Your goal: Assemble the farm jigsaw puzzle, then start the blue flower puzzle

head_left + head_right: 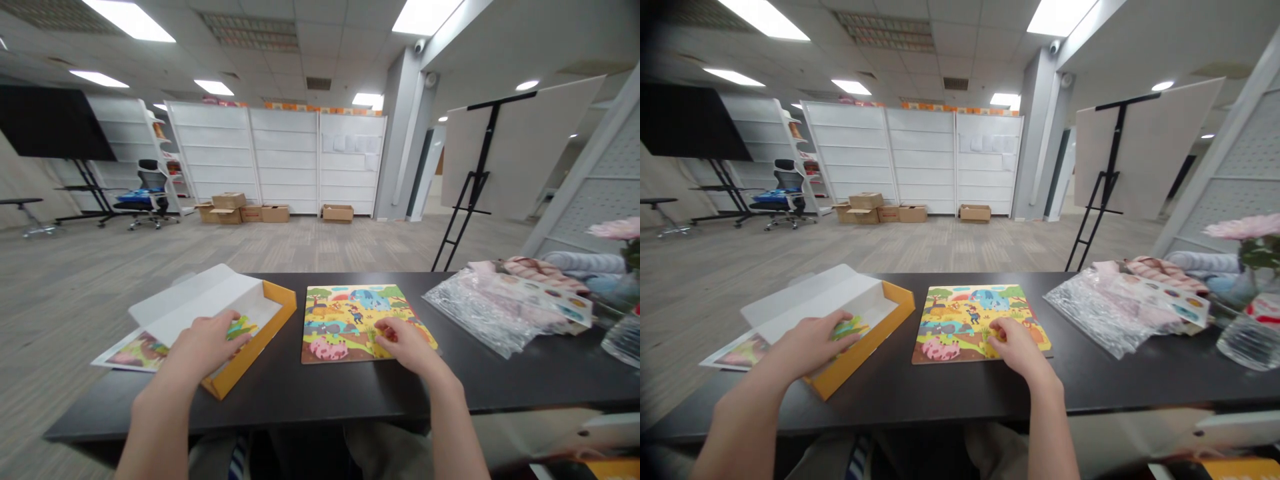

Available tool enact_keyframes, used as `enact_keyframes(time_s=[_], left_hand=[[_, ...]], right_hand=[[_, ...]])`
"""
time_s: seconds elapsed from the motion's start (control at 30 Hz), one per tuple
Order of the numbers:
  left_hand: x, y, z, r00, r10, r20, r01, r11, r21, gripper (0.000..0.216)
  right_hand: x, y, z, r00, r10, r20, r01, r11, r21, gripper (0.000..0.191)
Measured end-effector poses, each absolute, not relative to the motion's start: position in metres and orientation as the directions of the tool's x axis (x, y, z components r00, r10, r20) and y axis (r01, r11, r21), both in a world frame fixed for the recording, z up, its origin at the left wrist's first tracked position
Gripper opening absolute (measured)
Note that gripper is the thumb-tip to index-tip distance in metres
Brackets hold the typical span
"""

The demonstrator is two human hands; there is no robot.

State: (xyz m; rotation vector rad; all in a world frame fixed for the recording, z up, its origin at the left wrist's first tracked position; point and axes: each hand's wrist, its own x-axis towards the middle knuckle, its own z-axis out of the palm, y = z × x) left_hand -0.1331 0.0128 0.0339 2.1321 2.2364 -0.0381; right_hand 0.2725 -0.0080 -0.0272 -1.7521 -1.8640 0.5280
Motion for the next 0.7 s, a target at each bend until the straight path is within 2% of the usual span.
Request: enact_keyframes(time_s=[0.17,0.3,0.4,0.47,0.53,0.7], left_hand=[[-0.134,0.015,0.033,-0.018,1.0,-0.014,0.999,0.019,0.033,0.057],[-0.114,0.012,0.044,0.043,0.976,0.212,0.994,-0.064,0.094,0.046],[-0.076,0.006,0.048,0.189,0.921,0.34,0.934,-0.276,0.227,0.037],[-0.046,0.003,0.041,0.297,0.902,0.313,0.873,-0.389,0.293,0.03],[-0.022,0.004,0.028,0.371,0.895,0.249,0.847,-0.436,0.304,0.025],[-0.004,0.017,-0.005,0.347,0.928,0.138,0.891,-0.372,0.261,0.027]], right_hand=[[0.272,-0.008,-0.027,-0.039,0.99,0.132,0.8,0.111,-0.59,0.022],[0.262,-0.005,-0.029,-0.046,0.986,0.163,0.809,0.133,-0.572,0.016],[0.245,-0.001,-0.03,-0.085,0.973,0.214,0.809,0.192,-0.556,0.015],[0.231,0.003,-0.028,-0.122,0.96,0.253,0.804,0.245,-0.542,0.014],[0.218,0.008,-0.026,-0.163,0.943,0.29,0.796,0.3,-0.526,0.013],[0.196,0.024,-0.024,-0.252,0.917,0.309,0.78,0.382,-0.495,0.011]])
